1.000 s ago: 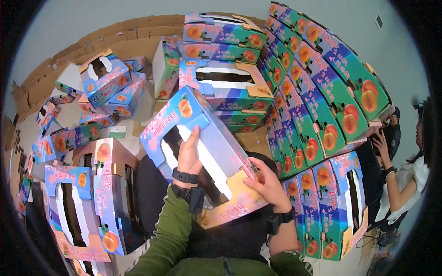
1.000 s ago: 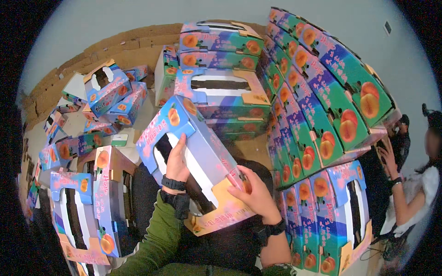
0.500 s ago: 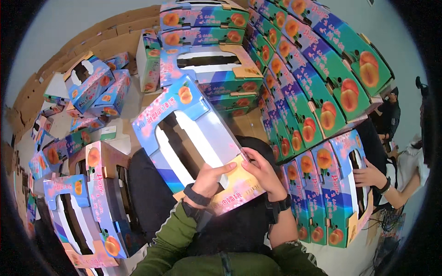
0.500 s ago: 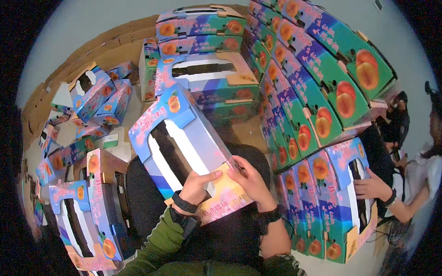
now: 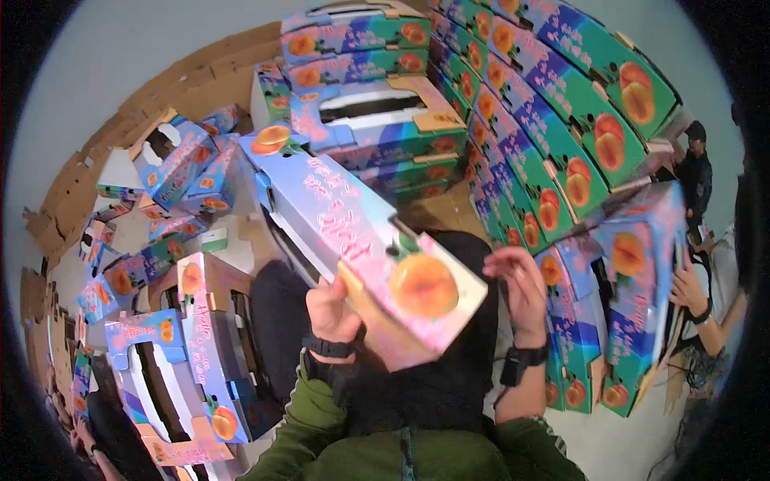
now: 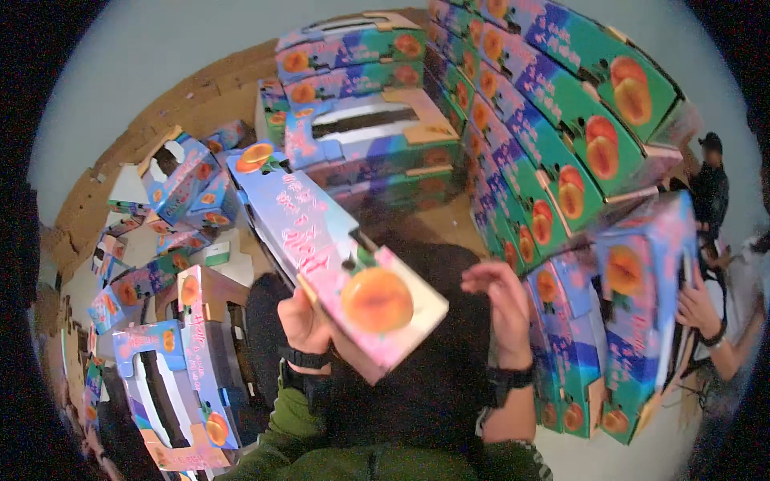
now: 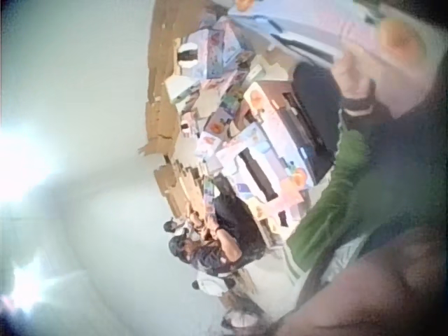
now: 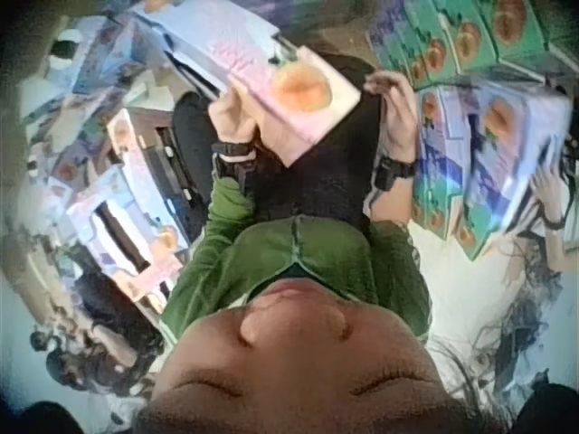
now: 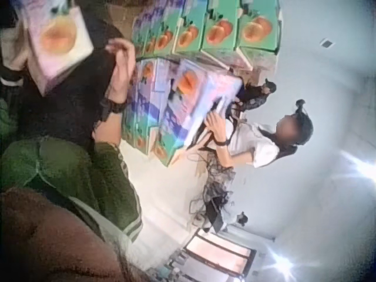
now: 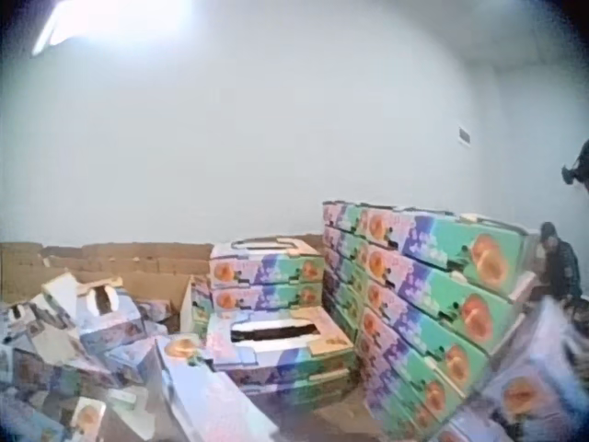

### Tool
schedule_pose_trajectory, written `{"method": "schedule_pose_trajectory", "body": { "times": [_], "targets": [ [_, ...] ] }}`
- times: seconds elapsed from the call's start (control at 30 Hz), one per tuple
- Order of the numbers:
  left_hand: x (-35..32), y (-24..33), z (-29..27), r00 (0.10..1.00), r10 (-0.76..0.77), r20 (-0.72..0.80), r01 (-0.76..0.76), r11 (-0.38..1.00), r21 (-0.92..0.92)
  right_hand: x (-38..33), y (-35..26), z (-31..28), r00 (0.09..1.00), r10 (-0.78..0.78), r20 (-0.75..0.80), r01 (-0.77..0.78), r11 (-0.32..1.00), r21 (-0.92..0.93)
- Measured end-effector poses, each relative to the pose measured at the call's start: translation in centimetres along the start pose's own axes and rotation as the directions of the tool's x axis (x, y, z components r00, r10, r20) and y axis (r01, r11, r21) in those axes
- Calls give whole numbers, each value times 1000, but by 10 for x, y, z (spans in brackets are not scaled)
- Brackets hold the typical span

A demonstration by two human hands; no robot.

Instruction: The person is stacking and organizing cardboard peach boxes in a packaging area.

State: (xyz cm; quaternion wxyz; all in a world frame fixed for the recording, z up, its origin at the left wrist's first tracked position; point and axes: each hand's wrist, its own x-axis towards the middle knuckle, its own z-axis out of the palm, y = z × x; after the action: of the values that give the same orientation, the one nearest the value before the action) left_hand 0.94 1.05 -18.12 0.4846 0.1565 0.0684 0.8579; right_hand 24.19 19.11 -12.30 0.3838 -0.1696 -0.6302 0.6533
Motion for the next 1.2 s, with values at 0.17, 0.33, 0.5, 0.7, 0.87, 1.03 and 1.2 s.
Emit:
{"method": "schedule_pose_trajectory", "body": {
  "times": [0.17, 0.33, 0.5, 0.7, 0.87, 1.03, 1.2],
  "targets": [
    [-7, 16, 23, 986, -71, 150, 71, 997, 1, -21, -15, -4, 992, 55, 116, -49, 998, -47],
    [-14, 4, 57, 991, 123, -53, -109, 971, 215, -40, -3, 18, 946, 2, 325, -20, 999, 51],
    [-5, -18, 100, 937, 228, -264, -111, 912, 394, -71, 23, 89, 995, -12, 104, -17, 962, 274],
    [5, -38, 142, 957, 177, -231, -63, 901, 429, -78, 69, 86, 995, 85, -55, -61, 941, 334],
    [-13, -69, 191, 979, 5, 203, -123, 808, 576, -68, 0, 67, 997, 72, -33, -28, 713, 700],
    [-48, -38, 195, 670, -158, 725, -606, 448, 658, -79, -42, 38, 898, -311, -310, 394, 882, 259],
    [-39, -29, 119, 718, -282, 636, -529, 372, 762, -65, -65, -43, 234, -926, -295, 401, 369, -839]
  ]
}}
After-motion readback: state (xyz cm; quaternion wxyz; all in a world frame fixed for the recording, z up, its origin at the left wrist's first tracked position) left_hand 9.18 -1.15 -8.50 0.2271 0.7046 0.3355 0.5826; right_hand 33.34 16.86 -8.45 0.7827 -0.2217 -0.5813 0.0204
